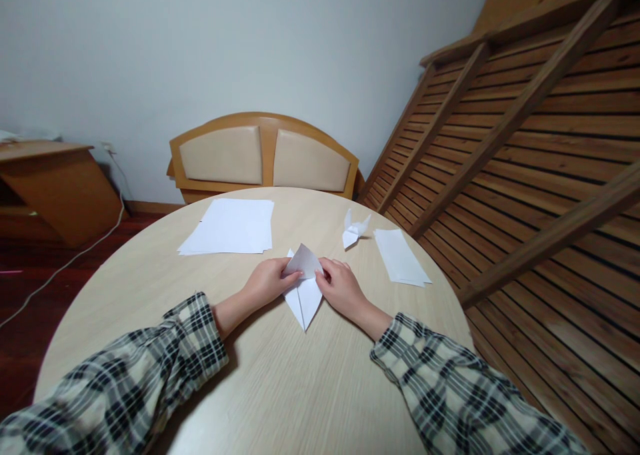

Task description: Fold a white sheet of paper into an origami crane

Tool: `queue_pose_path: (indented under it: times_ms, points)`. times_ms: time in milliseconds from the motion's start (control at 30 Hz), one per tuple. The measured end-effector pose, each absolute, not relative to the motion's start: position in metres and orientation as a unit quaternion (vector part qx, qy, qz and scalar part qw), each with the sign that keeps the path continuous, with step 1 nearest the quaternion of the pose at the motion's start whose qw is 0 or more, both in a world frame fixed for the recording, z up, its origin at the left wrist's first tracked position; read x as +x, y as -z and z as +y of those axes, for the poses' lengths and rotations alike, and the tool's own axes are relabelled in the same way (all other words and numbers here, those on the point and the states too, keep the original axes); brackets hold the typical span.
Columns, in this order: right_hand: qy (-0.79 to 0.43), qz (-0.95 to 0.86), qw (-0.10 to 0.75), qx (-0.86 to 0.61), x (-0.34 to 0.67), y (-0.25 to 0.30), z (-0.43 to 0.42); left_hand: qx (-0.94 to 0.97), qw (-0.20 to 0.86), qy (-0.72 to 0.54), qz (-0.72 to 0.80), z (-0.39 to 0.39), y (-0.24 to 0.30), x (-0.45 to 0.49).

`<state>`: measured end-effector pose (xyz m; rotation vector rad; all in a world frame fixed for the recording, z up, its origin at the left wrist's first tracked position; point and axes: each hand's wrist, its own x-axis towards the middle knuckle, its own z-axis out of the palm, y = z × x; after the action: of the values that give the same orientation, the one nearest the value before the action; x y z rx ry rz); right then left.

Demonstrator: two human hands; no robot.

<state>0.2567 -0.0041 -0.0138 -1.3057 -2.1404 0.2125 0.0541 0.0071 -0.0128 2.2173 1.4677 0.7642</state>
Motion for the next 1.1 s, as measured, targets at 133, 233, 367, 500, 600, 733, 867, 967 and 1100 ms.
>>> queue_pose_path:
  times_ms: [133, 233, 367, 500, 600, 733, 867, 967, 1100]
  points:
    - [-0.189, -0.786, 0.376, -0.452, 0.264, 0.009, -0.001, 0.780, 0.191, -0.269, 0.532, 0.008, 0.014, 0.053]
    - [-0.241, -0.757, 0.383, -0.471, 0.273, 0.008, 0.004, 0.778, 0.199, -0.263, 0.534, 0.010, 0.015, 0.052]
    - [-0.189, -0.807, 0.336, -0.447, 0.283, 0.010, 0.013, 0.780, 0.200, -0.254, 0.536, 0.011, 0.014, 0.051]
    - [-0.167, -0.856, 0.286, -0.396, 0.287, 0.013, 0.020, 0.783, 0.199, -0.264, 0.527, 0.011, 0.016, 0.051]
    - [-0.166, -0.861, 0.282, -0.390, 0.287, 0.016, 0.022, 0.784, 0.197, -0.269, 0.523, 0.011, 0.017, 0.051]
    - [-0.171, -0.862, 0.273, -0.392, 0.287, 0.017, 0.023, 0.787, 0.189, -0.263, 0.526, 0.009, 0.014, 0.052]
    - [-0.175, -0.864, 0.267, -0.390, 0.286, 0.015, 0.023, 0.787, 0.174, -0.246, 0.538, 0.006, 0.008, 0.054]
    - [-0.175, -0.860, 0.269, -0.396, 0.286, 0.015, 0.022, 0.786, 0.162, -0.234, 0.549, 0.007, 0.007, 0.055]
    - [-0.166, -0.861, 0.267, -0.400, 0.285, 0.016, 0.023, 0.784, 0.161, -0.231, 0.553, 0.008, 0.008, 0.056]
